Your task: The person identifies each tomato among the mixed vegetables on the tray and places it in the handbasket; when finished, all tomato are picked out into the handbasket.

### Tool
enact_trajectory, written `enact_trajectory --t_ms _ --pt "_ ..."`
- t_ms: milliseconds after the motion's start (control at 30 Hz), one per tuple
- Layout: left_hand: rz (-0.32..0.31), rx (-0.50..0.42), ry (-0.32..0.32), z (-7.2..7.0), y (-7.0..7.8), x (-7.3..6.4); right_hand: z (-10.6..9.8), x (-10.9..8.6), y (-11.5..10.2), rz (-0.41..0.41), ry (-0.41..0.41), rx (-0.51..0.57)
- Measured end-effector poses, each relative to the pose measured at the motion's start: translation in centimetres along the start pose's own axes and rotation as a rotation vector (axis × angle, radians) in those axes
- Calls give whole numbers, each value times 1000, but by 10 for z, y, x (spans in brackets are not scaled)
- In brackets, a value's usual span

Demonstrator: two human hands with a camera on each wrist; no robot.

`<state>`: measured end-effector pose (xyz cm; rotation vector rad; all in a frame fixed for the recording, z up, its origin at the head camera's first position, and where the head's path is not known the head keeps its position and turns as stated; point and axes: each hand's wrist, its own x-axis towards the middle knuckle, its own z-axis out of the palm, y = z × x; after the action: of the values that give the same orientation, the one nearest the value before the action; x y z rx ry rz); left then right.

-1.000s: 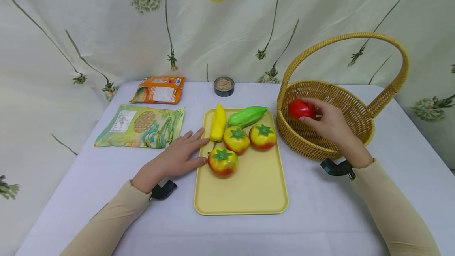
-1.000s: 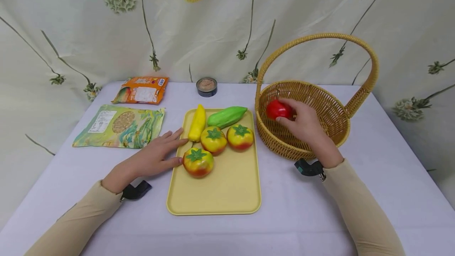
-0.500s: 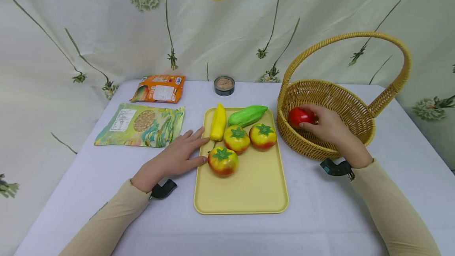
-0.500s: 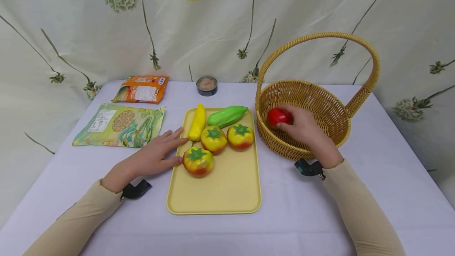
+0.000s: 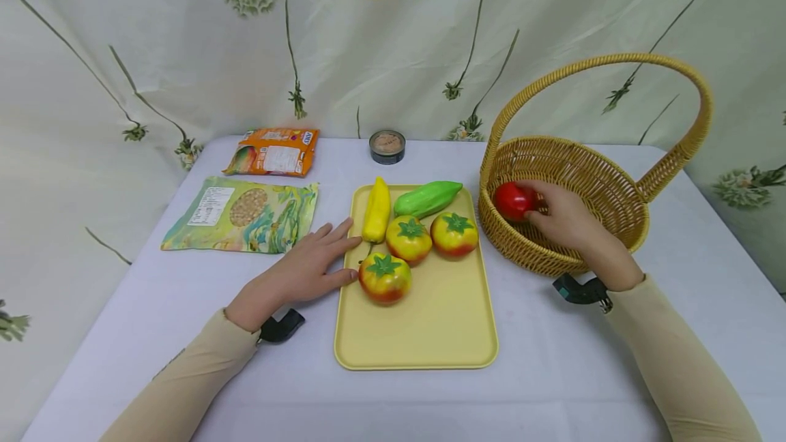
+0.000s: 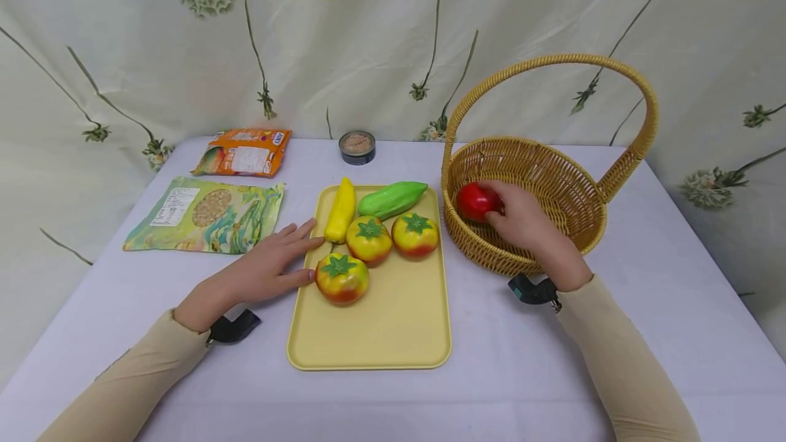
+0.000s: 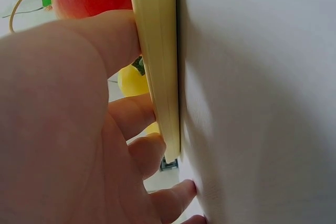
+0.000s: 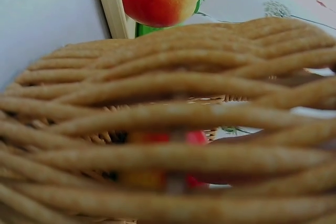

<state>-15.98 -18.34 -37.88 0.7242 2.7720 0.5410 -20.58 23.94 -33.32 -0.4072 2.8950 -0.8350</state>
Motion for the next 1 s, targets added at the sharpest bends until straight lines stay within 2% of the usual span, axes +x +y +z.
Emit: enact_trajectory --t_ms 267,667,1000 --pt "7 -2 2 0 0 0 2 -1 -3 43 4 -18" --pt "11 -3 -1 1 -1 -1 2 -4 -3 12 36 26" --pt "5 -4 -1 1 0 -1 -1 -6 -5 12 70 -17"
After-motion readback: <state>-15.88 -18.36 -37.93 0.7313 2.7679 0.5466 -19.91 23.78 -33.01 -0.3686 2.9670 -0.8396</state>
